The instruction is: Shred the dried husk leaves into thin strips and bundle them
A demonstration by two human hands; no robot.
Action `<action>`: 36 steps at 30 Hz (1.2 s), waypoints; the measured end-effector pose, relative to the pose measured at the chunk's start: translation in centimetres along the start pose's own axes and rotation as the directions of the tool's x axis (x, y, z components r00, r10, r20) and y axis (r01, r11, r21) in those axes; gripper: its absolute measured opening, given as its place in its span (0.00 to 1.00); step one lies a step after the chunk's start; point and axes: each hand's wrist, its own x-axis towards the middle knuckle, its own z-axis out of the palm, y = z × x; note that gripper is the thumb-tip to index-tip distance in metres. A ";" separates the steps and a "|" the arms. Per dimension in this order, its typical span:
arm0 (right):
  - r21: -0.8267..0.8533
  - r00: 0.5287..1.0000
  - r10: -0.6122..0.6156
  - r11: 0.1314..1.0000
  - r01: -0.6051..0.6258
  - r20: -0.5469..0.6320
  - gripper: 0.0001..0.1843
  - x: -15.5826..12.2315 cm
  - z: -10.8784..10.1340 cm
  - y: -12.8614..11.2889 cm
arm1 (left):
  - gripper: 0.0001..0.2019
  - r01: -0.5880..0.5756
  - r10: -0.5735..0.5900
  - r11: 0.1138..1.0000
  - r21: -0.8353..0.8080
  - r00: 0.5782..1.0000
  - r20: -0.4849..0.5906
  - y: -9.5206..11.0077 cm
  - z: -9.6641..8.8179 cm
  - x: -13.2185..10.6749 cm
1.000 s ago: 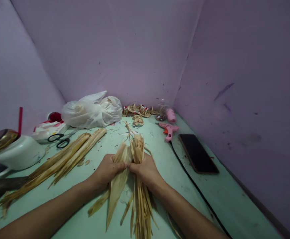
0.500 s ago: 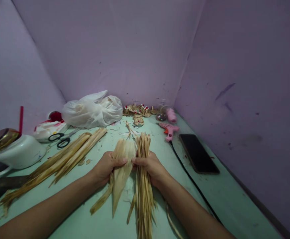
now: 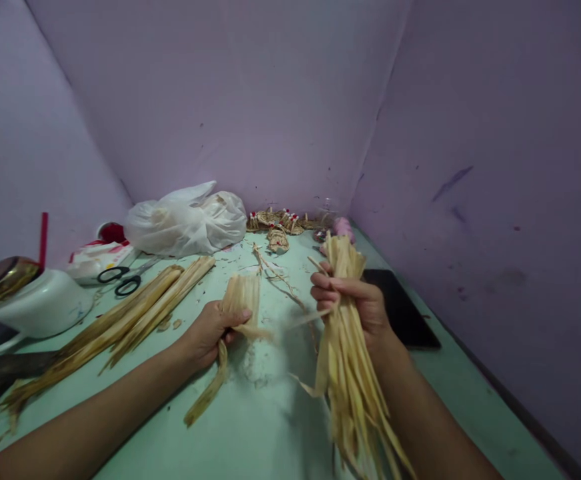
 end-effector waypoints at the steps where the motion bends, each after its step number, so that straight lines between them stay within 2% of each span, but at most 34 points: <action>1: 0.027 0.999 -0.034 0.999 0.033 0.026 0.13 -0.1 -0.2 -0.2 | 0.14 0.002 -0.002 1.000 0.005 1.000 0.000 0.0 0.0 0.0; 4: 0.033 0.993 -0.107 0.994 0.105 0.047 0.12 -0.3 -0.9 -0.6 | 0.15 0.005 -0.005 1.000 0.010 1.000 0.008 0.0 0.0 0.0; 7: -0.024 0.993 -0.098 0.995 0.100 0.070 0.16 -0.5 -1.2 -1.3 | 0.15 0.018 -0.018 1.000 -0.016 1.000 -0.001 0.0 0.0 0.0; 11: 0.101 0.993 -0.091 0.991 0.083 0.075 0.22 -1.0 -0.5 -1.9 | 0.17 0.067 -0.067 0.994 -0.081 0.998 0.008 0.0 0.1 -0.2; 14: 0.166 0.998 0.042 0.985 -0.048 0.039 0.22 -0.5 0.5 -0.3 | 0.18 0.065 -0.064 0.996 -0.068 0.998 0.018 0.0 0.0 -0.2; 17: 0.030 0.957 0.280 0.960 -0.278 -0.076 0.17 0.4 1.4 2.9 | 0.20 0.050 -0.048 0.997 -0.055 0.998 0.040 -0.2 -0.1 -0.3; 19: -0.091 0.916 0.353 0.923 -0.374 -0.188 0.13 0.8 1.7 5.0 | 0.21 0.035 -0.030 0.998 -0.056 0.997 0.077 -0.3 0.0 -0.4; 21: -0.232 0.935 0.278 0.916 -0.328 -0.221 0.13 0.9 1.8 6.6 | 0.21 0.019 -0.013 0.999 -0.045 0.993 0.117 -0.4 0.0 -0.6; 24: -0.383 0.976 0.153 0.901 -0.203 -0.157 0.18 0.6 2.0 7.8 | 0.19 -0.005 0.008 1.000 -0.016 0.985 0.173 -0.5 0.1 -0.9; 28: -0.417 0.978 0.145 0.888 -0.196 -0.150 0.18 0.4 2.1 7.9 | 0.17 -0.002 -0.001 1.000 0.014 0.971 0.240 -0.6 0.2 -1.0; 36: -0.456 0.985 0.108 0.876 -0.160 -0.138 0.14 0.6 2.2 8.1 | 0.10 0.021 -0.026 0.999 0.029 0.979 0.204 -0.2 0.4 -1.2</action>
